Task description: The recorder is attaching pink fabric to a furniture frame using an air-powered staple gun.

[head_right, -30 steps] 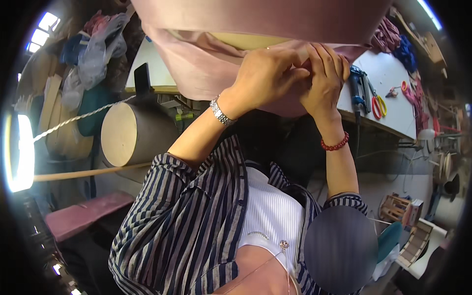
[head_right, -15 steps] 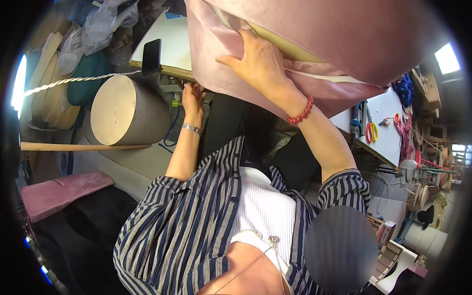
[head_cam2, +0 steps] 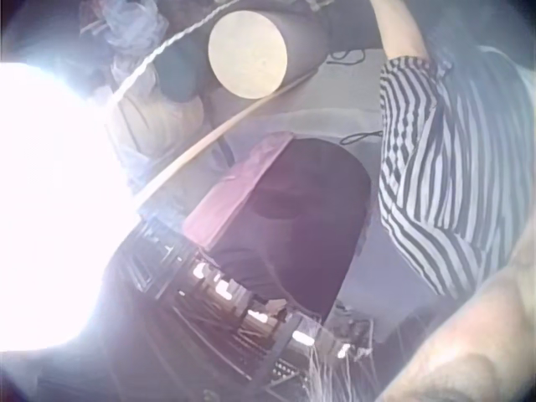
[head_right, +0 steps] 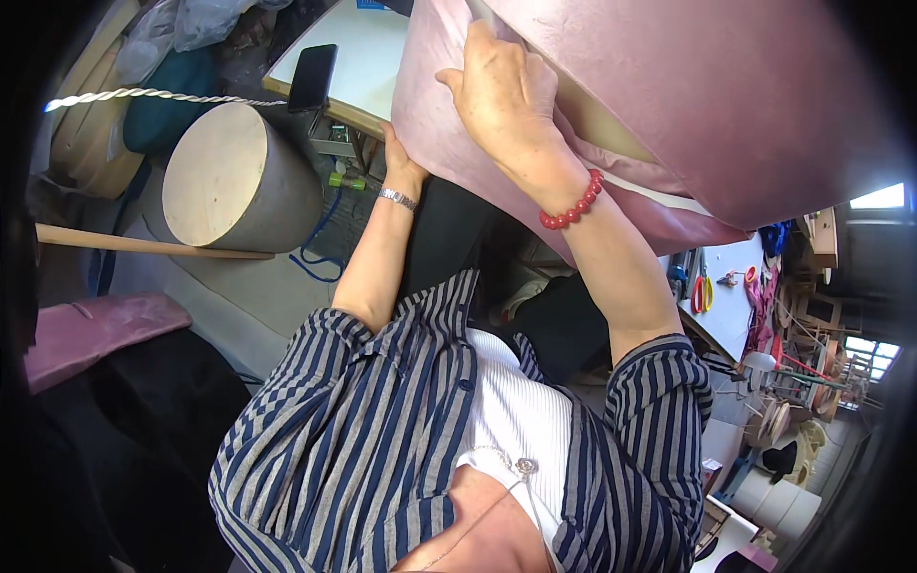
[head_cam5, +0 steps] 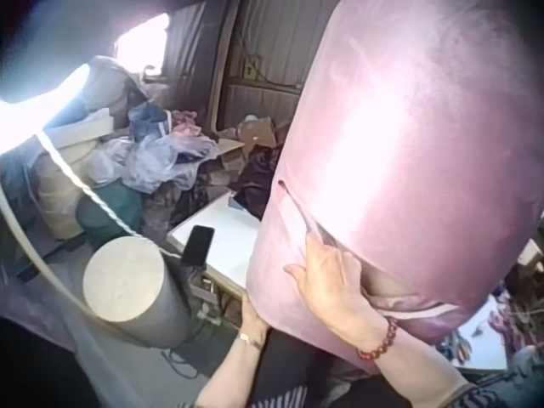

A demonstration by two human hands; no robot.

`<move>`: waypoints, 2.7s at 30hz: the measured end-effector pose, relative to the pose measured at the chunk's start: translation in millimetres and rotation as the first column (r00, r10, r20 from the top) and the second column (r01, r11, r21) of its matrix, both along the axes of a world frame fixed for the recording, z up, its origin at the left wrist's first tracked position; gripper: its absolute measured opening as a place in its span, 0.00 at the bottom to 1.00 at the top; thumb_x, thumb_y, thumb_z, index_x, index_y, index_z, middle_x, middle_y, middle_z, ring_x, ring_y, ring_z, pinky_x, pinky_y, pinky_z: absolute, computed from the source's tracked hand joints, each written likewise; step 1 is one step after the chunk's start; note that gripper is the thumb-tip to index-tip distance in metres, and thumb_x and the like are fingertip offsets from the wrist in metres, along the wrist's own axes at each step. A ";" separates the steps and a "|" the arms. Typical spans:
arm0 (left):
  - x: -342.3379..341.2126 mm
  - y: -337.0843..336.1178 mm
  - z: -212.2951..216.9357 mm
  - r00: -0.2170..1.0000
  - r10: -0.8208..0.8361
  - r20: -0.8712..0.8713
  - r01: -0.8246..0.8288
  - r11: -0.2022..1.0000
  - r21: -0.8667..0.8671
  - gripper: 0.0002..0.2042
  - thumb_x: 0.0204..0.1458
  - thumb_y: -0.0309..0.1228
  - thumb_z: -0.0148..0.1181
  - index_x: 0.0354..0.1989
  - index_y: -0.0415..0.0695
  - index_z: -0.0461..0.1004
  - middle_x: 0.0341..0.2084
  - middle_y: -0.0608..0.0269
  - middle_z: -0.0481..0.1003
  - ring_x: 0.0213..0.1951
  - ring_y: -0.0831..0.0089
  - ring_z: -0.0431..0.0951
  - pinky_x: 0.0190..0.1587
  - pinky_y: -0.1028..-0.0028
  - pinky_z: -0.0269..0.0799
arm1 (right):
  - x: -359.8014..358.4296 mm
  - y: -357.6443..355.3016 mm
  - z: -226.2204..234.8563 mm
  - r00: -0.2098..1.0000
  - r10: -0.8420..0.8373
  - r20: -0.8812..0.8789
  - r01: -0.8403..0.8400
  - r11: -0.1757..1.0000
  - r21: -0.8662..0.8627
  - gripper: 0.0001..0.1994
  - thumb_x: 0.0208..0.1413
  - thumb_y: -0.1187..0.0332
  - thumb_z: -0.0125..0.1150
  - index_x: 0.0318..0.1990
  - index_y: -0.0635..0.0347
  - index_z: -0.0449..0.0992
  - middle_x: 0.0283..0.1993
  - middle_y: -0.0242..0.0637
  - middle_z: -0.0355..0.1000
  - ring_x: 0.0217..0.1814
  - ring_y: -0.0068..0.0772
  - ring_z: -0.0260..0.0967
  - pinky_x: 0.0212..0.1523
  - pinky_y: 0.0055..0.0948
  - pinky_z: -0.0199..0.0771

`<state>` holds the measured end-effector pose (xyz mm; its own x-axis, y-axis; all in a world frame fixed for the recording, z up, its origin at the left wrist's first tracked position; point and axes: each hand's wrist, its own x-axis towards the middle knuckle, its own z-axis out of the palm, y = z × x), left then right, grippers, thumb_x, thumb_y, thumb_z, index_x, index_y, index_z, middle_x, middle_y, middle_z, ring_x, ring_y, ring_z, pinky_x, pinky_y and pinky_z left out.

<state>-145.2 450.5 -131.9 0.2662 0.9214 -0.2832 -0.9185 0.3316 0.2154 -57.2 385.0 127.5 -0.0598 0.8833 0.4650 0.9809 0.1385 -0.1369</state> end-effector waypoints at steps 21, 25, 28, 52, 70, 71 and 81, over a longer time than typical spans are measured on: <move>-4.4 -14.6 15.6 0.987 0.059 -0.152 -0.085 0.982 -0.172 0.36 0.63 0.59 0.36 0.68 0.41 0.55 0.63 0.51 0.64 0.62 0.57 0.66 0.63 0.59 0.64 | 9.8 15.7 0.8 0.885 -0.022 -0.465 -0.203 0.881 -0.427 0.16 0.46 0.64 0.74 0.18 0.67 0.75 0.16 0.34 0.69 0.19 0.18 0.63 0.23 0.26 0.65; -15.4 -22.5 9.9 0.740 0.105 -0.664 -0.235 0.966 -0.109 0.25 0.65 0.45 0.48 0.60 0.36 0.65 0.52 0.52 0.73 0.52 0.65 0.74 0.55 0.68 0.69 | 26.6 16.2 -16.9 0.497 -0.006 -0.868 -0.496 0.818 -0.290 0.11 0.50 0.65 0.71 0.30 0.65 0.80 0.27 0.30 0.76 0.27 0.17 0.68 0.34 0.22 0.68; -20.1 -27.8 3.0 0.553 0.209 -0.806 -0.316 0.948 0.029 0.18 0.65 0.36 0.50 0.52 0.32 0.71 0.46 0.54 0.76 0.47 0.69 0.75 0.51 0.71 0.69 | 32.7 17.3 -15.7 0.322 -0.074 -0.944 -0.535 0.808 -0.246 0.10 0.51 0.66 0.70 0.35 0.63 0.81 0.33 0.31 0.78 0.33 0.17 0.70 0.41 0.21 0.68; 10.1 -34.6 125.0 -0.097 0.818 -0.566 0.147 0.575 0.805 0.33 0.61 0.41 0.48 0.69 0.30 0.50 0.68 0.32 0.50 0.70 0.39 0.48 0.69 0.50 0.43 | 49.0 10.4 0.3 0.155 -0.167 -0.974 -0.607 0.762 -0.227 0.08 0.53 0.68 0.67 0.38 0.61 0.80 0.36 0.29 0.78 0.39 0.15 0.71 0.46 0.16 0.66; 37.1 -63.5 179.7 -0.051 0.928 -0.368 0.229 0.369 0.901 0.31 0.54 0.34 0.57 0.65 0.33 0.59 0.68 0.34 0.51 0.70 0.39 0.49 0.68 0.47 0.45 | 46.8 9.1 -7.3 -0.015 -0.062 -0.998 -0.385 0.921 -0.052 0.07 0.57 0.68 0.65 0.28 0.56 0.77 0.32 0.30 0.76 0.37 0.18 0.71 0.44 0.18 0.70; 38.9 -74.6 174.0 -0.016 0.924 -0.382 0.254 0.373 0.892 0.32 0.53 0.35 0.58 0.65 0.32 0.59 0.68 0.34 0.50 0.70 0.39 0.48 0.68 0.47 0.45 | 46.5 9.8 -7.0 -0.026 -0.060 -0.998 -0.408 0.912 -0.044 0.07 0.57 0.68 0.65 0.28 0.56 0.76 0.32 0.31 0.77 0.37 0.18 0.72 0.43 0.19 0.71; -2.4 -100.0 72.3 -0.006 0.713 -0.701 0.241 0.681 0.691 0.37 0.58 0.36 0.52 0.70 0.30 0.44 0.71 0.37 0.45 0.73 0.47 0.43 0.72 0.57 0.39 | 54.8 13.4 -13.1 0.044 -0.069 -0.997 -0.368 0.926 -0.081 0.07 0.56 0.68 0.67 0.27 0.56 0.77 0.29 0.26 0.75 0.34 0.15 0.67 0.42 0.17 0.66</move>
